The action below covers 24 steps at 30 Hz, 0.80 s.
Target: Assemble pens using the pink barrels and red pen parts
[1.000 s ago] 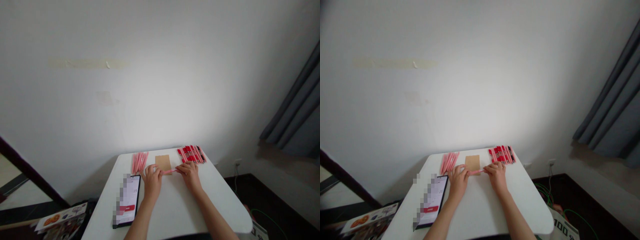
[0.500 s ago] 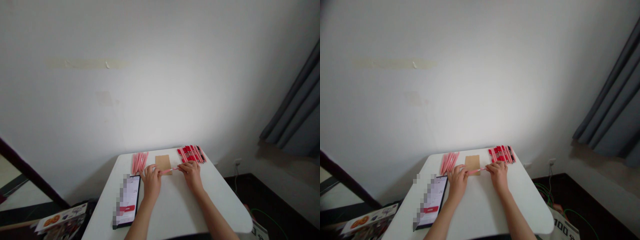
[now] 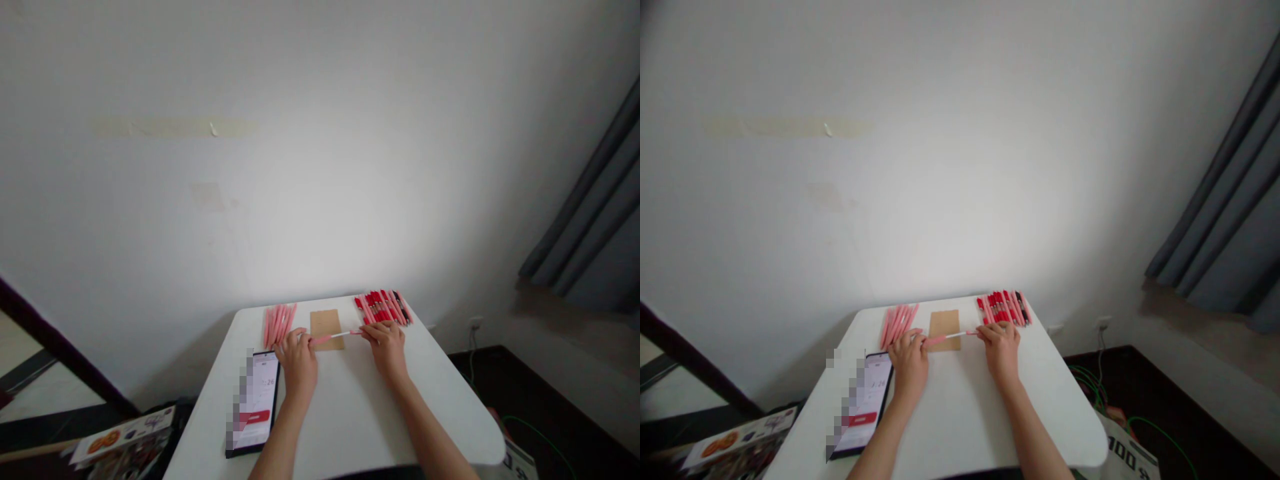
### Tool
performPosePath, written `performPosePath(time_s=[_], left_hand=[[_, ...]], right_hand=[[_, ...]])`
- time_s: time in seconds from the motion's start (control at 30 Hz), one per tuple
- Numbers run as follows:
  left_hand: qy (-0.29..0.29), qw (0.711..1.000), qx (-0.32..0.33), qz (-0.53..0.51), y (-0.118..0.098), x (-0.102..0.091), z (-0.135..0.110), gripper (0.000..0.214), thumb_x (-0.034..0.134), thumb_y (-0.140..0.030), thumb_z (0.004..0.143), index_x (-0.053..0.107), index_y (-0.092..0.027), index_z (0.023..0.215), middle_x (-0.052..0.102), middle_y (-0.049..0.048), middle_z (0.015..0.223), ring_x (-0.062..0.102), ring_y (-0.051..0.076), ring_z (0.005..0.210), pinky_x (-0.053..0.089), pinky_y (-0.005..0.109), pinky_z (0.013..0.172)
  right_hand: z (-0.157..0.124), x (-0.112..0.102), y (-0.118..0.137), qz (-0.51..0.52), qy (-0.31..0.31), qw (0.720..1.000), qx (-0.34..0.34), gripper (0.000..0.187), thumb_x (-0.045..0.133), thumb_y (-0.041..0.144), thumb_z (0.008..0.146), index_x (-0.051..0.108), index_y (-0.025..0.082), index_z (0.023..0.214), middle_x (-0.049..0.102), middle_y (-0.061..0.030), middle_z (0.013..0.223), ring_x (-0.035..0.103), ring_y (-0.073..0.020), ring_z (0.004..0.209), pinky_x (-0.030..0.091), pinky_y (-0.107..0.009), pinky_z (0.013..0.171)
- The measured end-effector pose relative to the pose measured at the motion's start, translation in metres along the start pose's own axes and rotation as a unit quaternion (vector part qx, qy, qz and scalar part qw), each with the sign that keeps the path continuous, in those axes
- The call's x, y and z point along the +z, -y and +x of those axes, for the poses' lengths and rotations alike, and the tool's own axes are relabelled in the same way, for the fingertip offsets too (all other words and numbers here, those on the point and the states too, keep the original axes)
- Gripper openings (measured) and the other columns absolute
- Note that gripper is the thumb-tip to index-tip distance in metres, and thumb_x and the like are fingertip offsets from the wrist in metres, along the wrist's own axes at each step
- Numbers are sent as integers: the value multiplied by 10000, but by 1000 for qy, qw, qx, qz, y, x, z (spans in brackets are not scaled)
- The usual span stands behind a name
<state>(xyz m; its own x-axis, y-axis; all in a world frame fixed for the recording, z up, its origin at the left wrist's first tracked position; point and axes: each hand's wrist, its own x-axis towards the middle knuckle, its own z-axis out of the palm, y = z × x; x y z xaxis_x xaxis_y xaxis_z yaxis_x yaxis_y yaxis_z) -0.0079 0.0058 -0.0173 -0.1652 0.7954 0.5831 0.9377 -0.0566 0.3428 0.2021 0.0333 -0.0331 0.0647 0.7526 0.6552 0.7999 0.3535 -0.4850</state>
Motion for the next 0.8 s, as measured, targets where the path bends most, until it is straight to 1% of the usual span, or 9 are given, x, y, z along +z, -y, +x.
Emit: performPosePath(time_s=[0.23, 0.43, 0.57, 0.7, 0.8], left_hand=[[-8, 1000, -19, 15, 0, -3, 1, 242, 409, -210, 869, 650, -198, 862, 635, 78, 1079, 502, 251, 1053, 296, 508, 985], [-10, 999, -32, 33, 1, -3, 1, 248, 404, -238, 880, 647, -189, 877, 627, 90, 1059, 501, 252, 1048, 317, 498, 977], [-16, 997, -34, 75, -2, -2, -3, 257, 400, -251, 880, 647, -178, 882, 617, 93, 1061, 490, 265, 1044, 329, 503, 961], [-11, 992, -12, 127, -9, -4, -6, 300, 384, -287, 886, 646, -142, 905, 613, 117, 1034, 480, 277, 1058, 315, 537, 978], [-8, 987, -24, 160, -12, -7, -6, 337, 342, -286, 900, 640, -130, 920, 611, 118, 1033, 479, 283, 1065, 327, 537, 972]], right_hand=[[0, -3, 1, -3, -13, 1000, 26, 348, 416, 381, 956, 748, 282, 928, 727, -46, 934, 488, -246, 936, 284, -391, 840], [0, -1, -2, -10, -30, 999, 42, 386, 403, 425, 954, 751, 264, 913, 729, -53, 939, 479, -266, 956, 275, -408, 848], [-1, 0, -2, -13, -18, 999, 46, 376, 412, 422, 952, 751, 262, 920, 729, -59, 937, 482, -262, 953, 277, -395, 845], [0, 1, -2, -25, 3, 998, 56, 371, 408, 415, 955, 749, 268, 941, 726, -59, 959, 486, -252, 972, 275, -375, 848], [0, 1, -2, -32, 17, 997, 64, 382, 396, 421, 958, 747, 270, 959, 723, -64, 971, 491, -246, 977, 271, -366, 852]])
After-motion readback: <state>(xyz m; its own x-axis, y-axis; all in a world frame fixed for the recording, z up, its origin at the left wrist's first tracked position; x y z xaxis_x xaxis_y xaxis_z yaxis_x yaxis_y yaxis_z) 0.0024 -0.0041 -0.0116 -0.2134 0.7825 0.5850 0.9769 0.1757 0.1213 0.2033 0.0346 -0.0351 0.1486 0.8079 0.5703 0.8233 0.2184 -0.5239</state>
